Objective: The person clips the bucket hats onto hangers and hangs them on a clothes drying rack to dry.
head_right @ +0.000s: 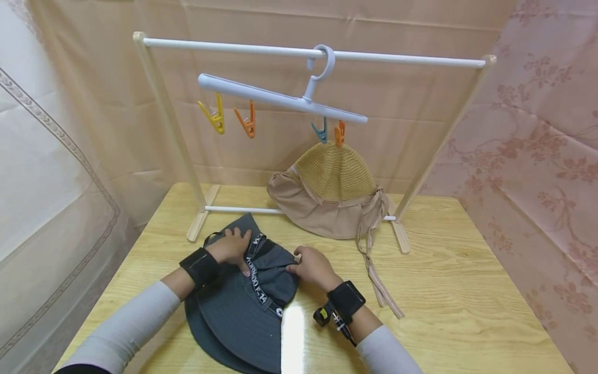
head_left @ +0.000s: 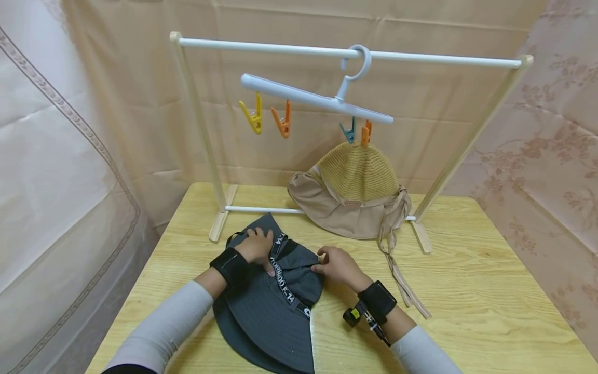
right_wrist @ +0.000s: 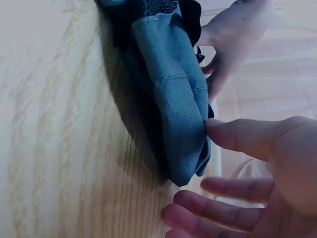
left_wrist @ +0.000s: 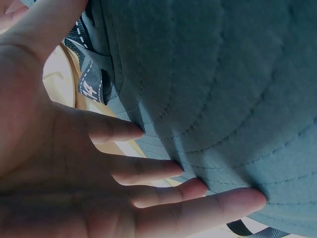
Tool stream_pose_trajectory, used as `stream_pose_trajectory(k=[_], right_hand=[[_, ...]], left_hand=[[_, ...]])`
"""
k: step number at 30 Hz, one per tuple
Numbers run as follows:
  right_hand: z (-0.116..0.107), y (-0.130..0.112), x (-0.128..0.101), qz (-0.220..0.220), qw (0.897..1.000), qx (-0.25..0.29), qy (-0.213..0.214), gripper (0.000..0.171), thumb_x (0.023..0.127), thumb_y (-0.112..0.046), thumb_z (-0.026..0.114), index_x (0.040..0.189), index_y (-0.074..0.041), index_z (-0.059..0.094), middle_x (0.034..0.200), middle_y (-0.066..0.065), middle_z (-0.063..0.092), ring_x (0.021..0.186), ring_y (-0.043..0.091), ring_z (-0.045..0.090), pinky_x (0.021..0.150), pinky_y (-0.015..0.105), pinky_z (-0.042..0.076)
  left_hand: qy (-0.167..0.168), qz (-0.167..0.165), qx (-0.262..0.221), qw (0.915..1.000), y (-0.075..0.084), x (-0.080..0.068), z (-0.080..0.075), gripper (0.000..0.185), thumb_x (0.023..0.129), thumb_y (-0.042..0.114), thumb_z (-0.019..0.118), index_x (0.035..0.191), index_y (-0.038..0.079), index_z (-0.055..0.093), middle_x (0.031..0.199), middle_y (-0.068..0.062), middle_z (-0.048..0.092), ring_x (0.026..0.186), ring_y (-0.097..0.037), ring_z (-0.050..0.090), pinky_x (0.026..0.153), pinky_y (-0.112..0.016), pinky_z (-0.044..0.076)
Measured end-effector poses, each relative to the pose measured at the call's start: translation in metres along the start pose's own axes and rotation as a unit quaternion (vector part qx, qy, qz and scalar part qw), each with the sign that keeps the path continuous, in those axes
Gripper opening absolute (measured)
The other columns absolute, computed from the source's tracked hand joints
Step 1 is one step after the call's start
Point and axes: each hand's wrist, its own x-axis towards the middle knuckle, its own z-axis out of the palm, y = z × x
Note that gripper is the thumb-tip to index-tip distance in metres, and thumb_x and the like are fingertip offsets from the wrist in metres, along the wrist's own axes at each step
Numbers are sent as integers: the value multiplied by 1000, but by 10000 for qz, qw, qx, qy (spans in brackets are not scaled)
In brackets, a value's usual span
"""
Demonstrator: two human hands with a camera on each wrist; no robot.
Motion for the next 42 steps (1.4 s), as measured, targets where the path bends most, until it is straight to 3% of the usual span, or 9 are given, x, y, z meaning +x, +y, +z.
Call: stream_pose_trajectory(k=[4, 7, 10, 14, 21, 30, 34, 39, 42], right_hand=[[0, 3, -1, 256, 9995, 182, 28, 37, 84, -26, 75, 108, 1, 68, 89, 9, 69, 73, 17, 61, 65, 31, 49], [1, 3, -2, 315, 9991, 297, 17, 26, 84, -28, 76, 88, -3, 71, 77, 5, 66, 64, 14, 55, 58, 28, 44], [2, 4, -3, 321, 9991, 292, -22, 35, 83, -30, 76, 59, -10, 60, 55, -4, 49, 50, 11, 40, 49, 24, 31], [3, 3, -4, 343, 9991, 259, 23, 51, 83, -32, 76, 48, -17, 42, 46, -8, 29, 44, 9, 28, 46, 23, 22], [8, 4, -3, 338, 9988, 326, 165, 43, 83, -30, 76, 54, -17, 47, 50, -8, 37, 47, 9, 36, 48, 22, 28], [10, 6, -4, 663, 9922, 1012, 316, 22, 81, -25, 78, 76, -8, 65, 70, 2, 60, 57, 14, 52, 52, 26, 40], [11, 6, -3, 866, 9829, 1552, 474, 19, 78, -19, 79, 86, -4, 70, 77, 6, 65, 62, 14, 56, 56, 26, 43], [11, 8, -2, 1201, 9642, 2318, 463, 31, 76, -11, 79, 103, 3, 71, 95, 13, 69, 63, 14, 57, 58, 27, 48], [11, 11, -1, 1368, 9547, 2629, 278, 29, 77, -9, 78, 102, 4, 71, 83, 9, 67, 58, 13, 54, 56, 26, 45]], left_hand=[[15, 27, -25, 10000, 0, 0, 0, 123, 59, 44, 92, 151, -5, 25, 149, -40, 24, 136, -59, 25, 100, -59, 44], [48, 50, -24, 10000, -1, 0, 0, 123, 58, 43, 92, 150, -6, 26, 148, -40, 26, 135, -59, 26, 99, -60, 45], [45, 79, 17, 10000, -1, 0, 0, 123, 58, 44, 92, 150, -6, 27, 148, -41, 26, 135, -59, 27, 99, -59, 45], [28, 87, 90, 9999, 0, 0, 0, 123, 59, 45, 92, 150, -5, 26, 149, -40, 25, 135, -59, 27, 99, -58, 46], [39, -28, 133, 9999, 0, 0, 0, 123, 59, 45, 91, 151, -5, 25, 149, -40, 26, 135, -58, 27, 98, -60, 45], [-40, -48, 141, 9999, 1, 0, 1, 124, 59, 45, 91, 151, -5, 25, 149, -39, 25, 136, -58, 27, 99, -58, 46], [-63, -45, 136, 9999, 1, -2, 0, 123, 59, 45, 91, 151, -4, 25, 150, -39, 25, 136, -58, 26, 100, -57, 45], [-26, -31, 168, 9999, 2, -3, -1, 123, 60, 46, 90, 151, -4, 25, 151, -38, 24, 137, -57, 26, 100, -56, 45], [8, -24, 176, 9998, 2, -3, 0, 123, 60, 46, 91, 151, -4, 25, 150, -39, 25, 136, -57, 26, 99, -57, 46]])
